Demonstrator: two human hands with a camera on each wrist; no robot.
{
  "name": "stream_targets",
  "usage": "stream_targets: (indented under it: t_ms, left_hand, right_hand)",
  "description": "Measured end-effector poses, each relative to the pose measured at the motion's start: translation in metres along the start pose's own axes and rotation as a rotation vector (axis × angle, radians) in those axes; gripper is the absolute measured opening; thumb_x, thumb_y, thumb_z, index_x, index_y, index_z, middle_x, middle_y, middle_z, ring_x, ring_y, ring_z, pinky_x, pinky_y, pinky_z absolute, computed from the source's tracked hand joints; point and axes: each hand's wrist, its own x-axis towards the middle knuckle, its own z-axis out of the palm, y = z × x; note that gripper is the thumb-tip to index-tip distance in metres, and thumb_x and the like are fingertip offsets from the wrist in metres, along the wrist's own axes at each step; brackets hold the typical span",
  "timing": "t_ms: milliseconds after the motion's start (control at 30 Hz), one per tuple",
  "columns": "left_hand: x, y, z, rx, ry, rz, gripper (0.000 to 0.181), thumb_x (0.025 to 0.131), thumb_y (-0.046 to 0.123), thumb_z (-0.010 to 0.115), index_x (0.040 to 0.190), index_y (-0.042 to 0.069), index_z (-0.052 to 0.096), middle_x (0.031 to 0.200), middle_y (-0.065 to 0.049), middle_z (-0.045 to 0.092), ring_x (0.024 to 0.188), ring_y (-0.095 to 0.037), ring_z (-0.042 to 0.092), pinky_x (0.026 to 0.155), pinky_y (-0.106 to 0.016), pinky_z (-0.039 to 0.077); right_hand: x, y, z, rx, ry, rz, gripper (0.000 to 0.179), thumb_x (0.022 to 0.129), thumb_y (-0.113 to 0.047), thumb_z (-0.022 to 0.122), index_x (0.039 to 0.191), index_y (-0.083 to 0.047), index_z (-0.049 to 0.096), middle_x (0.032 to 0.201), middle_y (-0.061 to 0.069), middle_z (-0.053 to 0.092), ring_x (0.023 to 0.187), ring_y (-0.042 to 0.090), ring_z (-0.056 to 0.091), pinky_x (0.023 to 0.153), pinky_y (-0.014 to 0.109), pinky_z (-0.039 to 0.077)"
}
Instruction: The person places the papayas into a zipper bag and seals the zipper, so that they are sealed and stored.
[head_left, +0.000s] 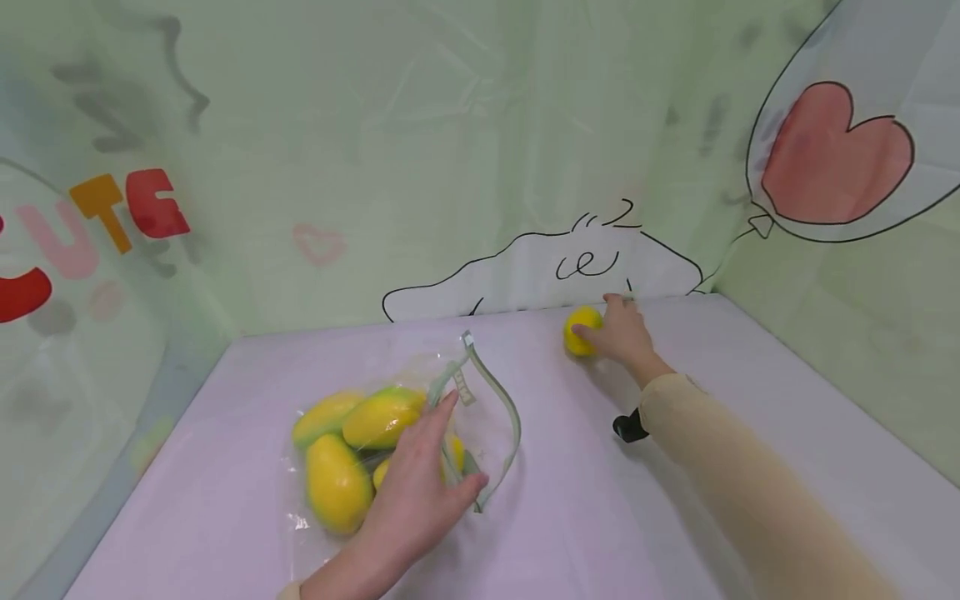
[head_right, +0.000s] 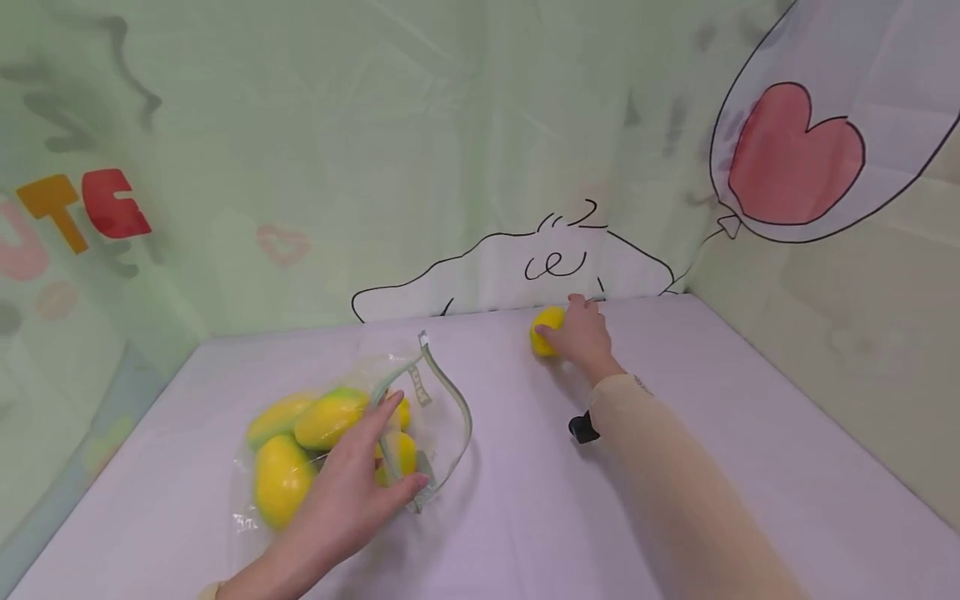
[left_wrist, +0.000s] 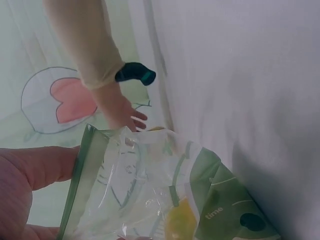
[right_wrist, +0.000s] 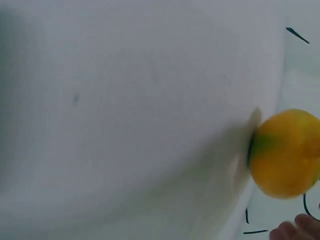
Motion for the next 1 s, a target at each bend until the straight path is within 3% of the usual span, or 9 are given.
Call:
stream_targets:
  t_ms: [200, 500, 833, 1000]
  left_hand:
    - [-0.002, 0.001, 0.004, 0.013, -0.006, 0.026, 0.090, 0.079, 0.014, 0.087, 0.155, 0.008, 0.040, 0.157, -0.018, 0.046, 0.143, -0.042, 0.044, 0.112, -0.058, 0.042]
    - [-0.003, 0.000, 0.004, 0.035, 0.001, 0.026, 0.090, 0.079, 0.014, 0.087, 0.155, 0.008, 0.040, 0.157, -0.018, 0.046, 0.143, -0.041, 0.044, 0.112, -0.059, 0.042]
    - [-0.005, -0.001, 0.003, 0.027, 0.001, 0.030, 0.090, 0.079, 0.015, 0.087, 0.155, 0.008, 0.040, 0.157, -0.019, 0.046, 0.142, -0.042, 0.045, 0.111, -0.061, 0.042]
    - [-0.004, 0.000, 0.002, 0.038, 0.001, 0.032, 0.090, 0.079, 0.015, 0.087, 0.155, 0.008, 0.040, 0.157, -0.018, 0.046, 0.142, -0.041, 0.045, 0.111, -0.060, 0.043]
  right_hand:
    - [0.002, -0.001, 0.014, -0.042, -0.017, 0.059, 0.092, 0.096, -0.050, 0.061, 0.155, 0.007, 0.021, 0.144, 0.038, 0.037, 0.124, 0.050, 0.046, 0.105, 0.062, 0.044]
    - [-0.003, -0.004, 0.013, -0.041, -0.077, 0.006, 0.083, 0.094, -0.031, 0.057, 0.162, -0.003, 0.018, 0.141, 0.037, 0.035, 0.111, 0.045, 0.049, 0.098, 0.060, 0.046]
    - [-0.001, 0.001, 0.021, -0.019, -0.059, -0.078, 0.073, 0.099, -0.029, 0.065, 0.160, -0.010, 0.030, 0.145, 0.033, 0.038, 0.125, 0.046, 0.045, 0.113, 0.064, 0.038]
    - [-0.005, 0.011, 0.014, 0.001, -0.058, -0.098, 0.073, 0.097, -0.030, 0.065, 0.157, -0.005, 0.031, 0.147, 0.031, 0.043, 0.127, 0.045, 0.047, 0.113, 0.062, 0.039]
